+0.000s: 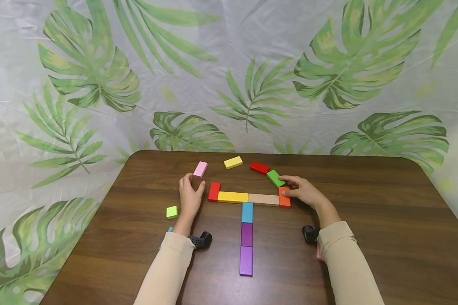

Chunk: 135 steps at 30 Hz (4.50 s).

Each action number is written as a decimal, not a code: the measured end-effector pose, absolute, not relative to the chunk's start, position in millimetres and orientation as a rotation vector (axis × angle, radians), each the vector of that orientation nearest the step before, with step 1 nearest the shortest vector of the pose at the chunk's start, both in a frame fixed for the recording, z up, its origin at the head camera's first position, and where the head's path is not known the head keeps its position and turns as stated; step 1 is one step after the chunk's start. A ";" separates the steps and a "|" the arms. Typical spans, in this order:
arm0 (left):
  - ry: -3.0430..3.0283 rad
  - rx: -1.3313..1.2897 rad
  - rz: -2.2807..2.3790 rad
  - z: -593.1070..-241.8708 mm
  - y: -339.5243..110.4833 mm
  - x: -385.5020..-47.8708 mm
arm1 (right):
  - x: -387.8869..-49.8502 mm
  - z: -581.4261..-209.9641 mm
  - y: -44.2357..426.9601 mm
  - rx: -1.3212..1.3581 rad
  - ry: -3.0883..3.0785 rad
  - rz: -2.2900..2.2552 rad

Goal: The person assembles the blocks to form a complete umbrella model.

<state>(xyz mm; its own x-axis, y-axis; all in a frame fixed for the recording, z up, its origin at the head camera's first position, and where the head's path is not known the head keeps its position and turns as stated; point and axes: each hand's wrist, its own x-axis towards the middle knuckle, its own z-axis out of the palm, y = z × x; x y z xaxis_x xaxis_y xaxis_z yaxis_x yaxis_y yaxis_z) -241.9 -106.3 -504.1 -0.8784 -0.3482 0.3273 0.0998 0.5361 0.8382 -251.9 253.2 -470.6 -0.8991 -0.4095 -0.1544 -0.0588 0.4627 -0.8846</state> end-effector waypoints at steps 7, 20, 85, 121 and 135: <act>-2.393 0.270 -1.188 -504.7 -110.5 -252.9 | -251.5 -470.8 252.8 -0.398 2.375 -1.411; -2.507 0.374 -1.064 -495.8 -110.6 -263.1 | -251.0 -469.7 253.0 -0.400 2.362 -1.416; -2.682 0.220 -0.997 -492.1 -102.9 -265.2 | -252.3 -472.6 253.4 -0.405 2.381 -1.405; -2.822 0.189 -1.116 -479.0 -89.1 -269.7 | -250.8 -470.1 252.7 -0.404 2.383 -1.404; -2.848 0.210 -1.145 -477.4 -86.5 -269.8 | -251.2 -472.3 254.2 -0.413 2.369 -1.433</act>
<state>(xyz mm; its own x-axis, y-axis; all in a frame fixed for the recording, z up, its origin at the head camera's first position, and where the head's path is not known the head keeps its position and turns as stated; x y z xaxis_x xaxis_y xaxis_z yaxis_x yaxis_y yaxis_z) -269.8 -86.5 -477.4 -0.9885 -0.1507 0.0094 -0.1022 0.7139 0.6928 -251.2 254.2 -472.3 -0.8999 -0.4139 -0.1374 -0.0706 0.4491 -0.8907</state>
